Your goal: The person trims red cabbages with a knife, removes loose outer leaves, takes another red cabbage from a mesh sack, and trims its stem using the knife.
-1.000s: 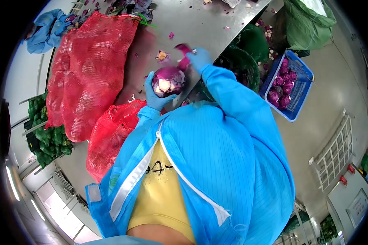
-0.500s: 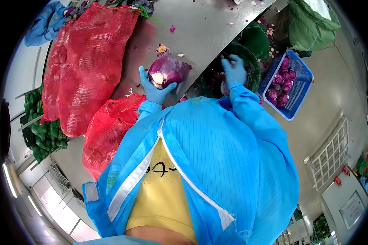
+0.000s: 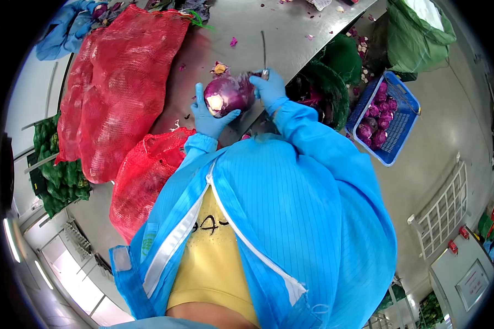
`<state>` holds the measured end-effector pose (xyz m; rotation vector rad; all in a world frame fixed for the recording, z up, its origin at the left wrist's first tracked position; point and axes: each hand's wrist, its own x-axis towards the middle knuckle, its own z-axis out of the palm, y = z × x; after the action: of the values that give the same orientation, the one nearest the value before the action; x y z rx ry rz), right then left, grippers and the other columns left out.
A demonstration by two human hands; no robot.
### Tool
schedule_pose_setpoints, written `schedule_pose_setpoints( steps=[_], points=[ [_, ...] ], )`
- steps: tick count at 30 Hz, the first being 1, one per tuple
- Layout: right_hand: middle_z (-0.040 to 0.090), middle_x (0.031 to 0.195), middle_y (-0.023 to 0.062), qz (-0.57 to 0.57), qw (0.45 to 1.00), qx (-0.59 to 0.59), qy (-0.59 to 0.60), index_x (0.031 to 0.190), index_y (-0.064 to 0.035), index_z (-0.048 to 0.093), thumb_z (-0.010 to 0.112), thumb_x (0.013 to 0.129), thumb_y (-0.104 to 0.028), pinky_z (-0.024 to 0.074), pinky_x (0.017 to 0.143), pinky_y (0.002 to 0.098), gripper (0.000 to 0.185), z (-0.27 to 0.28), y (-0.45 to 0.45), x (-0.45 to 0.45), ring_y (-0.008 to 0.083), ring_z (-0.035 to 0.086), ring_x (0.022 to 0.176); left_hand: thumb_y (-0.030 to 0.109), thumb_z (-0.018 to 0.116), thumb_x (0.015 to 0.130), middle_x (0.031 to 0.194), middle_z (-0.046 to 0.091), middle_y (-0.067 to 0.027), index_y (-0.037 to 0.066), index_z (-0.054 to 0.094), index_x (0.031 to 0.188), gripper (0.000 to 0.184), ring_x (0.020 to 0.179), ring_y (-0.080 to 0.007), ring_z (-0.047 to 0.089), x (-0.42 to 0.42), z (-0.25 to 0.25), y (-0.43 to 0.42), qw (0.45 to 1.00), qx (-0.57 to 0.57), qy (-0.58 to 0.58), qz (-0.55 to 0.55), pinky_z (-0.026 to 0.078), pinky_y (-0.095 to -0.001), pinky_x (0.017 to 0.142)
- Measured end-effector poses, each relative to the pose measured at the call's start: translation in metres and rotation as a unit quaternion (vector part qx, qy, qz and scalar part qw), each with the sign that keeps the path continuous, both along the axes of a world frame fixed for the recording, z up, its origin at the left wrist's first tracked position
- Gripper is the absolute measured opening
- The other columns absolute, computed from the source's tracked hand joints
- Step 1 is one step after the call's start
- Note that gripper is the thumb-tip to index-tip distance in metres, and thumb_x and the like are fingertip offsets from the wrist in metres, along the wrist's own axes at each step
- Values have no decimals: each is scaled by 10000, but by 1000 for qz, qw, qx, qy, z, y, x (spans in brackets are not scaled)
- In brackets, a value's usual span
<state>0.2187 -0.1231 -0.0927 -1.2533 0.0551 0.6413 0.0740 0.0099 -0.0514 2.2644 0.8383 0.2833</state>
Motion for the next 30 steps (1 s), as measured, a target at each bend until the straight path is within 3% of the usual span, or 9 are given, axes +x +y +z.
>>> schedule_pose_setpoints(
  steps=[6, 7, 9, 11, 12, 14, 17, 22, 30],
  points=[
    [530, 628, 20, 35, 994, -61, -86, 987, -32, 586, 699, 770, -133, 404, 451, 263, 265, 44, -81, 43, 98, 486, 508, 519, 864, 490, 1235, 374, -243, 50, 211, 1436, 1241, 1112, -396, 455, 9, 7, 2, 998, -21, 60, 18, 392, -426, 984],
    [572, 733, 64, 67, 946, -262, -177, 1116, -59, 584, 693, 801, -204, 472, 526, 296, 364, 36, -95, 48, 152, 563, 599, 506, 865, 499, 1243, 372, -237, 17, 224, 1414, 1220, 1115, -386, 458, 7, -2, 6, 995, 98, 24, -18, 393, -416, 985],
    [606, 951, 119, 33, 715, -539, -445, 1201, -101, 564, 687, 821, -284, 518, 649, 323, 439, 25, -112, 40, 203, 621, 755, 492, 865, 508, 1251, 369, -231, -16, 236, 1393, 1199, 1119, -377, 461, 6, -18, 10, 975, 217, -13, -48, 394, -407, 987],
    [566, 1151, 143, 8, 764, -446, -466, 1225, -126, 561, 677, 828, -322, 525, 735, 329, 458, 1, -111, 31, 243, 634, 866, 468, 871, 506, 1276, 373, -224, -67, 287, 1333, 1146, 1136, -352, 463, 9, -29, 13, 975, 205, -49, -62, 403, -391, 977],
    [603, 1111, 114, 14, 849, -342, -402, 1244, -168, 562, 670, 836, -306, 522, 765, 344, 444, 16, -97, 15, 263, 640, 867, 468, 871, 506, 1276, 373, -224, -67, 287, 1333, 1146, 1136, -352, 463, 12, -26, 14, 975, 206, -51, -62, 403, -391, 977],
    [671, 956, 115, 114, 881, -338, -311, 1257, -180, 559, 658, 838, -345, 519, 768, 366, 461, 28, -69, -8, 271, 657, 826, 524, 851, 475, 1321, 351, -246, -83, 276, 1336, 1200, 1219, -364, 392, 15, -11, 15, 998, 22, 35, -49, 365, -384, 1016],
    [656, 996, 172, 224, 847, -333, -349, 1416, -196, 340, 503, 883, -527, 498, 751, 445, 649, 37, -32, -28, 362, 636, 868, 478, 883, 465, 1236, 439, -220, -62, 342, 1283, 1119, 1145, -325, 466, 20, 3, 10, 999, 5, 28, -32, 417, -393, 950],
    [647, 973, 207, 302, 807, -340, -377, 1439, -231, 276, 366, 941, -513, 489, 725, 476, 580, 34, -9, -26, 393, 628, 838, 538, 860, 455, 1224, 450, -230, -67, 288, 1361, 1230, 1122, -354, 467, 23, 6, 1, 994, 92, 51, -14, 407, -410, 948],
    [650, 937, 218, 342, 777, -388, -359, 1458, -271, 202, 344, 947, -501, 491, 699, 493, 578, 41, -11, -25, 400, 631, 807, 555, 839, 459, 1181, 447, -238, -34, 293, 1393, 1231, 1079, -383, 446, 26, 8, 1, 983, 148, 85, -65, 395, -424, 928]
  ],
)
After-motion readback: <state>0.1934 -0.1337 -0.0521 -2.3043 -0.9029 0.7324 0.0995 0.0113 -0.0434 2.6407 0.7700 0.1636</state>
